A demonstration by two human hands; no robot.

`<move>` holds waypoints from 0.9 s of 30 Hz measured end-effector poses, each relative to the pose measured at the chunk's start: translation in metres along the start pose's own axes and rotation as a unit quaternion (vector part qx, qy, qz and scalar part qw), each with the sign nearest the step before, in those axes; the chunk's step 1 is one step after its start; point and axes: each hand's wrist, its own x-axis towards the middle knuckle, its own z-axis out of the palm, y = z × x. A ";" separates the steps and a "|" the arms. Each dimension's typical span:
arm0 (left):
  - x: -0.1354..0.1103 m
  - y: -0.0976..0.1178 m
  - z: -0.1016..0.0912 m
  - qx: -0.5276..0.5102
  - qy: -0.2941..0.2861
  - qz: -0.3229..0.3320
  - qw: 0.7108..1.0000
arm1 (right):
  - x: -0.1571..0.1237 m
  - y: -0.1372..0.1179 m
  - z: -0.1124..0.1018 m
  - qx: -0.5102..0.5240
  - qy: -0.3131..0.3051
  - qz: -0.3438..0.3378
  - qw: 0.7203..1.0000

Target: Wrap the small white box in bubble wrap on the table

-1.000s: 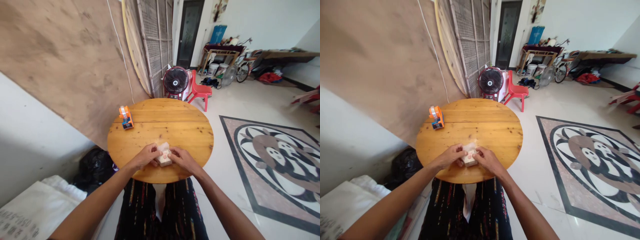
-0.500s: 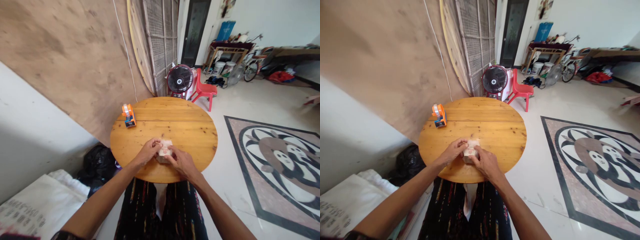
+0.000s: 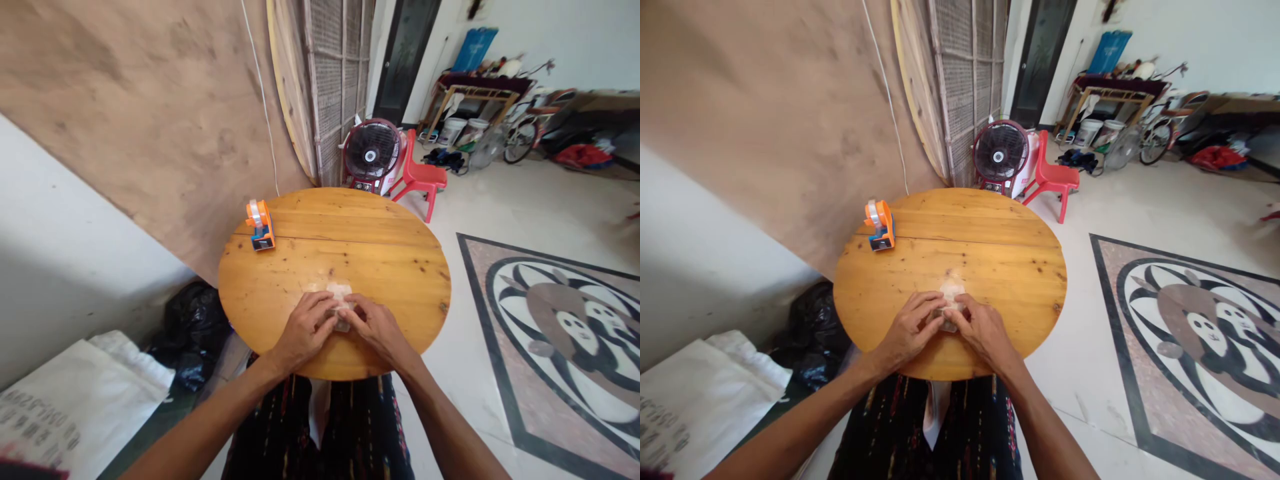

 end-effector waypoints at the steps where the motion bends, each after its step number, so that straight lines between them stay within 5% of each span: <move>1: 0.005 -0.002 -0.001 -0.012 -0.010 -0.006 1.000 | 0.003 0.001 -0.001 0.013 -0.005 0.000 1.000; 15: 0.048 -0.020 -0.009 -0.116 -0.138 -0.183 0.966 | 0.029 0.029 -0.017 0.107 -0.050 0.005 0.993; 18: 0.048 -0.022 -0.008 -0.148 -0.127 -0.204 0.959 | 0.041 0.041 -0.026 0.057 -0.025 0.000 0.998; 27: 0.043 -0.030 0.001 -0.183 -0.075 -0.195 0.961 | 0.081 0.052 -0.027 0.010 -0.101 -0.068 0.992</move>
